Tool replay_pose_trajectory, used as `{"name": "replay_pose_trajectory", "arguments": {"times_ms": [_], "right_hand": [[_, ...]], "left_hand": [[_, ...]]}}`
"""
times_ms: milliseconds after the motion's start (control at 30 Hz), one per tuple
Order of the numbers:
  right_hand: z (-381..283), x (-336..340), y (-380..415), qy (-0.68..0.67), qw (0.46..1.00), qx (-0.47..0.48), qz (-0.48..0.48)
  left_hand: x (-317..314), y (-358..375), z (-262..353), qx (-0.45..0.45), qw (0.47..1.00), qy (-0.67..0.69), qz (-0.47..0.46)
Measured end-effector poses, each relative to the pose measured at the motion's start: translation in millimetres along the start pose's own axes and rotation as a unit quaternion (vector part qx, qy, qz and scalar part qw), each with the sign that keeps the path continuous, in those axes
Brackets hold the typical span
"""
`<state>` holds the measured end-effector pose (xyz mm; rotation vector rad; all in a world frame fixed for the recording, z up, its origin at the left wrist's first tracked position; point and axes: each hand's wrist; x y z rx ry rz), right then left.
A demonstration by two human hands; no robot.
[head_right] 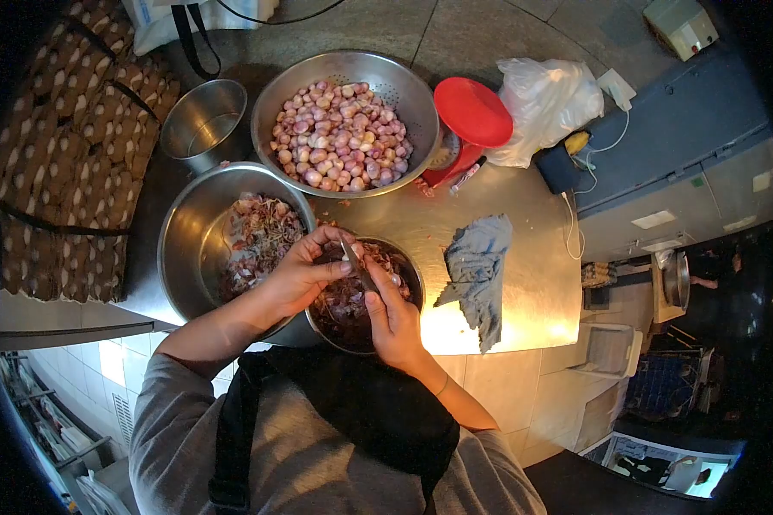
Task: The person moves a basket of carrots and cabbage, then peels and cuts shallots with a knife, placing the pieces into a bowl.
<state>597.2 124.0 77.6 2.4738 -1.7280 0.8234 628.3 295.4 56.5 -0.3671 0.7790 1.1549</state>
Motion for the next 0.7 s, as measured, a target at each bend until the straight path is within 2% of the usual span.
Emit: {"name": "replay_pose_trajectory", "arguments": {"times_ms": [67,200,333,400,467,533,600,700], "right_hand": [[0,-1,-1,-0.031,0.999,-0.009,0.011],[8,-2,5,-0.088,0.991,-0.099,0.013],[24,-7,10,-0.082,0.992,-0.087,0.037],[26,-6,9,-0.141,0.982,-0.107,0.065],[20,2,0,-0.26,0.948,-0.151,0.105],[13,7,-2,-0.266,0.945,-0.177,0.071],[17,5,2,-0.213,0.971,-0.104,0.037],[10,0,1,-0.176,0.983,-0.058,0.014]], "left_hand": [[2,-1,-1,0.005,1.0,0.008,-0.008],[2,0,0,0.038,0.999,0.029,0.005],[3,-1,0,0.054,0.998,0.039,0.011],[2,-1,0,0.055,0.998,0.029,0.007],[1,0,-2,0.049,0.999,0.004,-0.002],[-2,0,-2,0.053,0.998,0.021,0.004],[-3,0,-4,0.059,0.998,0.026,0.011],[-1,0,-2,0.057,0.998,0.015,0.019]]}}
Point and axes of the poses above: each hand's wrist, its own y-axis away from the middle knuckle, its own x-axis out of the back of the hand, z = x × y, and after that the axes turned 6 degrees about x, right-handed
